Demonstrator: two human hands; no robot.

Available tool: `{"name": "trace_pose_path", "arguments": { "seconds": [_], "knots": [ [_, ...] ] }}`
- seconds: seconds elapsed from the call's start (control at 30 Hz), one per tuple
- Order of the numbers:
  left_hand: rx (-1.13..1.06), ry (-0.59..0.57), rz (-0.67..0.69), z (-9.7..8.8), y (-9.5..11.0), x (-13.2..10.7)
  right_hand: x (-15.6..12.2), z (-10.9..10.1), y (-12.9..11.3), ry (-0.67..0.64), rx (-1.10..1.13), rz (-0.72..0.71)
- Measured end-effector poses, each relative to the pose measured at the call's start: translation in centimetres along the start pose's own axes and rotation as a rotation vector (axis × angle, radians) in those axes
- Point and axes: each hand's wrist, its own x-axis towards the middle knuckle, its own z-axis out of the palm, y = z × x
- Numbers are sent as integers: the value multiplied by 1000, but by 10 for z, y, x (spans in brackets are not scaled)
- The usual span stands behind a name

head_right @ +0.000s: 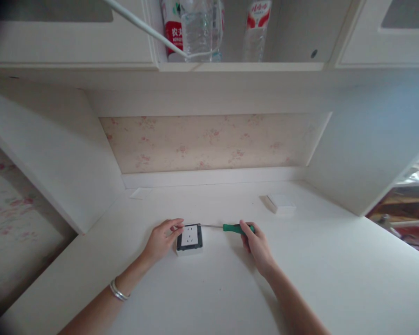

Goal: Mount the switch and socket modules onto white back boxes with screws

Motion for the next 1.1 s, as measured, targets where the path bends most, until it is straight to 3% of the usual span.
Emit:
{"name": "trace_pose_path", "arguments": {
  "seconds": [0.2, 0.4, 0.9, 1.1],
  "knots": [
    [7, -46, 39, 14, 9, 10, 2, -2, -5, 47, 114, -29],
    [28, -190, 52, 26, 17, 21, 2, -8, -10, 92, 191, -34],
    [138, -273, 52, 28, 15, 29, 2, -8, -11, 89, 174, -38],
    [276, -299, 156, 24, 21, 30, 2, -8, -9, 87, 168, -43]
  ]
}}
